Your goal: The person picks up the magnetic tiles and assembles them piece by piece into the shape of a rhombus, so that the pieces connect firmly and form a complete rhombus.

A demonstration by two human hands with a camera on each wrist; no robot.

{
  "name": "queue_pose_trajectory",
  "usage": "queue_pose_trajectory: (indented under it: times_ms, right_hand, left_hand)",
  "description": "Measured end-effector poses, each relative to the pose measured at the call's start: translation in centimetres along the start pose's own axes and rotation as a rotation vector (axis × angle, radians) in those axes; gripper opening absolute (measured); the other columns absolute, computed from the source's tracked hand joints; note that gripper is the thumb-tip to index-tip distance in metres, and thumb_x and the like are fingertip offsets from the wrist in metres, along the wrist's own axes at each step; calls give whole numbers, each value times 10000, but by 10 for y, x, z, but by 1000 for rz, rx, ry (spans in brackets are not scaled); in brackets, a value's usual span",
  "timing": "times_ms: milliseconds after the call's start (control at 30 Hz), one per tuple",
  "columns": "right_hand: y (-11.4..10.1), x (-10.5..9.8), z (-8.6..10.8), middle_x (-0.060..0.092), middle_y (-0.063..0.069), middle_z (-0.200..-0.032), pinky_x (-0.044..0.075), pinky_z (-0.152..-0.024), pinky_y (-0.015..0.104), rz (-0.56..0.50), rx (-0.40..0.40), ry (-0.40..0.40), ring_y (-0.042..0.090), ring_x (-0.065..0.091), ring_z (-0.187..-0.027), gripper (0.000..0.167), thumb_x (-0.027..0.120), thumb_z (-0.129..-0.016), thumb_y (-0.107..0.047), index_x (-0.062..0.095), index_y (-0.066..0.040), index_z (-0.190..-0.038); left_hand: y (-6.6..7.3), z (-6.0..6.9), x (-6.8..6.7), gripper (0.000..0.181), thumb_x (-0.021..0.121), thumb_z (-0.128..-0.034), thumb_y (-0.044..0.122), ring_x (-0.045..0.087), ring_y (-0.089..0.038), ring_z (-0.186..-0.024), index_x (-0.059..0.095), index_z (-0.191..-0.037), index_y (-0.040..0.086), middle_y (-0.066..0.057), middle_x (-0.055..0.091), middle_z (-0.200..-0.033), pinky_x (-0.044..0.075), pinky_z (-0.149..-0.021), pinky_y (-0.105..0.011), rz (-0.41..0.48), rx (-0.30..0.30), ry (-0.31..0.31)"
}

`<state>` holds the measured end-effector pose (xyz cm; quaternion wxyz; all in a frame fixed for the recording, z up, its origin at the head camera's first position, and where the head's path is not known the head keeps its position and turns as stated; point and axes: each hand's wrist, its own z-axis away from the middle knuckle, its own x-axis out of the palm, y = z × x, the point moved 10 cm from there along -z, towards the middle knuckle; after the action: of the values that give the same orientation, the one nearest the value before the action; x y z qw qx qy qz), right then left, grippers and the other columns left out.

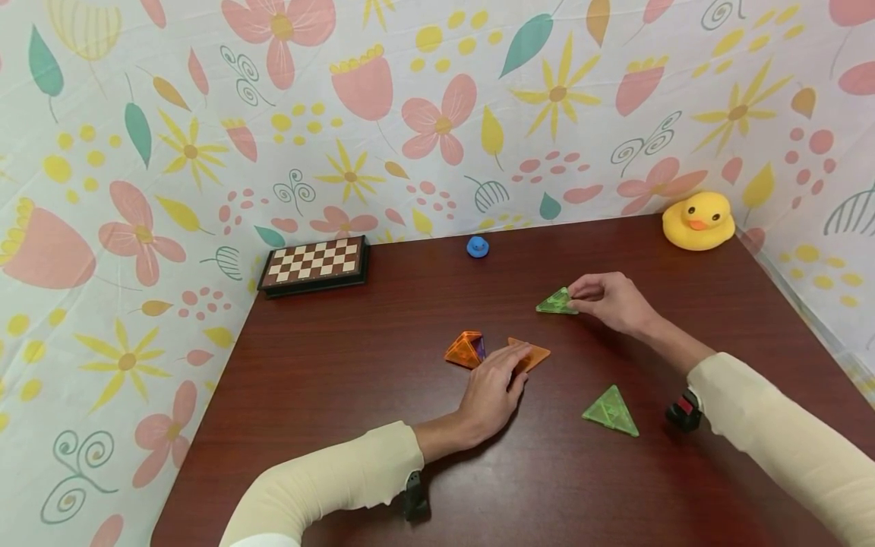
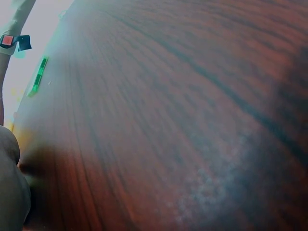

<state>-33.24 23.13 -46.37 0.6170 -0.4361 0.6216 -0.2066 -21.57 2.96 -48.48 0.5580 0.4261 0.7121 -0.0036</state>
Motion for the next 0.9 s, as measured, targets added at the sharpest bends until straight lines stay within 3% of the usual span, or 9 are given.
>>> queue_pose_trajectory:
  times_ms: [400,900]
  right_hand:
    - [-9,17,9,790,121,-1003,582,-719,189,-5,36,-32,216,776,-937,115,814,-942,-37,758,-26,-1041]
    - [-42,44,20,778,59,-959,610,-732,235,-9,-77,-23,235,779,-908,160,843,-890,19,743,-80,-964]
  left_hand:
    - [-3,-1,3,455,719,-1033,120,546,-152,-1408,626,-1478,103,-17,620,-1500,473,-1120,-308,-12,-14,-30]
    - [-2,-2,3,456,722,-1029,103,557,-183,-1402,627,-1474,83,-48,625,-1494,465,-1129,-313,-6,1,-31]
